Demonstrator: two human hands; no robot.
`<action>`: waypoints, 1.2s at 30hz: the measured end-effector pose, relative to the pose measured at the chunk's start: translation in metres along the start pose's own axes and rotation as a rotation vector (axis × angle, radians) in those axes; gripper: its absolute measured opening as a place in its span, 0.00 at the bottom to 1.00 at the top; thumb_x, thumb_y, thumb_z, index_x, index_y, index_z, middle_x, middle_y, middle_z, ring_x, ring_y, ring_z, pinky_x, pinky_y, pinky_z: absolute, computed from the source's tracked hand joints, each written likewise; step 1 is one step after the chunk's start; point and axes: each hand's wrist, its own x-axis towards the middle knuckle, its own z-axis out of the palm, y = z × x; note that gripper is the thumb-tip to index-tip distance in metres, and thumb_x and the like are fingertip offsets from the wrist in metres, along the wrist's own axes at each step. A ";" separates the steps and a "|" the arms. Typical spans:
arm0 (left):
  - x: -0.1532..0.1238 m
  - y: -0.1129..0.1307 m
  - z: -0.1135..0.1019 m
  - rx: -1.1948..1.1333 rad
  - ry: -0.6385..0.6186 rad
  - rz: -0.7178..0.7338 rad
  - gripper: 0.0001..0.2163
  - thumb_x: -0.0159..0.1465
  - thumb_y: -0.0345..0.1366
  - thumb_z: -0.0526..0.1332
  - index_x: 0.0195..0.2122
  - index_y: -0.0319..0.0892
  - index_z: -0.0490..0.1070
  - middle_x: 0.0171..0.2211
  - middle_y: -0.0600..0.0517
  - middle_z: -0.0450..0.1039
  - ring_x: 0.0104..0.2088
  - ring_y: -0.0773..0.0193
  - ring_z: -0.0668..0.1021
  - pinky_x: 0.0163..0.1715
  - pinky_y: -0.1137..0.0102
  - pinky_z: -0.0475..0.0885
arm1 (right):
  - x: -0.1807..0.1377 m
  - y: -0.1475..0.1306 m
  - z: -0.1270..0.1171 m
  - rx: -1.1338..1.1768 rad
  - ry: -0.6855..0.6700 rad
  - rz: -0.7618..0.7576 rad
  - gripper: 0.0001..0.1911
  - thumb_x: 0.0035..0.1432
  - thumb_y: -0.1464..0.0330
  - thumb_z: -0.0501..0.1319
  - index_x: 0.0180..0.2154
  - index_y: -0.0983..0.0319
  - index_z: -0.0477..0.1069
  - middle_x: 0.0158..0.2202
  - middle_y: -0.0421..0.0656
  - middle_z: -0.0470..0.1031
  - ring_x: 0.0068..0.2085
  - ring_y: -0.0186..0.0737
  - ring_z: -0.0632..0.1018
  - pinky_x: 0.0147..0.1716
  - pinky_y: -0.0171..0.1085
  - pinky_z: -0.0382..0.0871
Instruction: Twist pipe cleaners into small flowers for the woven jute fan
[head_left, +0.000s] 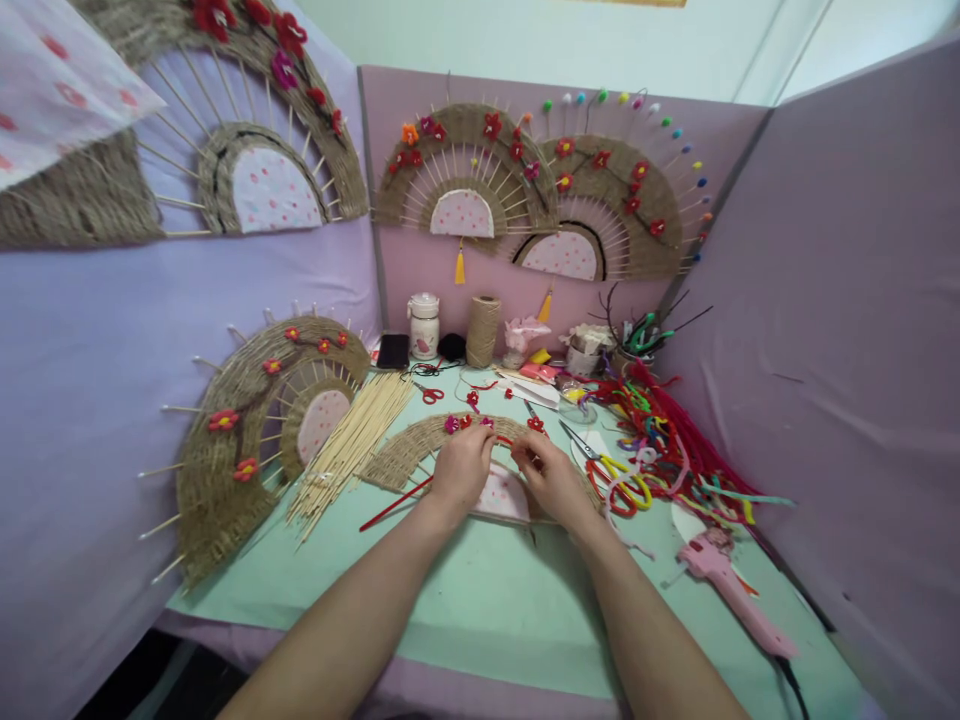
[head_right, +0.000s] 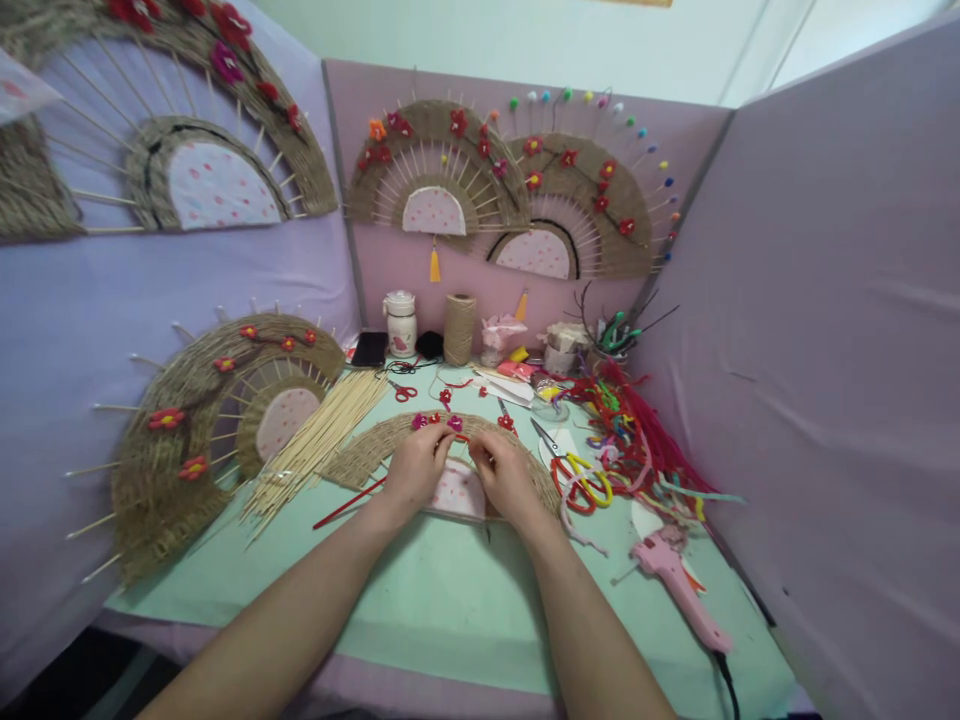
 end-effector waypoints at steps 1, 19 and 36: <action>0.000 0.000 0.001 -0.011 0.001 0.004 0.09 0.63 0.32 0.51 0.35 0.41 0.71 0.34 0.48 0.75 0.35 0.62 0.75 0.37 0.69 0.66 | 0.000 0.000 0.000 -0.008 -0.002 -0.016 0.09 0.57 0.69 0.52 0.33 0.61 0.71 0.31 0.43 0.71 0.33 0.38 0.72 0.34 0.36 0.67; 0.001 0.011 0.012 -0.994 -0.103 -0.405 0.10 0.54 0.39 0.62 0.32 0.37 0.72 0.27 0.51 0.72 0.27 0.68 0.71 0.27 0.74 0.66 | -0.001 -0.014 0.003 0.254 0.172 0.088 0.11 0.57 0.67 0.56 0.38 0.61 0.75 0.39 0.45 0.72 0.41 0.40 0.73 0.42 0.39 0.67; -0.003 0.014 0.009 -0.577 0.183 0.004 0.08 0.60 0.29 0.55 0.35 0.41 0.73 0.33 0.49 0.71 0.34 0.65 0.73 0.35 0.70 0.68 | -0.002 -0.025 0.005 1.054 0.126 0.458 0.15 0.48 0.63 0.63 0.40 0.57 0.75 0.46 0.45 0.70 0.38 0.39 0.69 0.29 0.34 0.64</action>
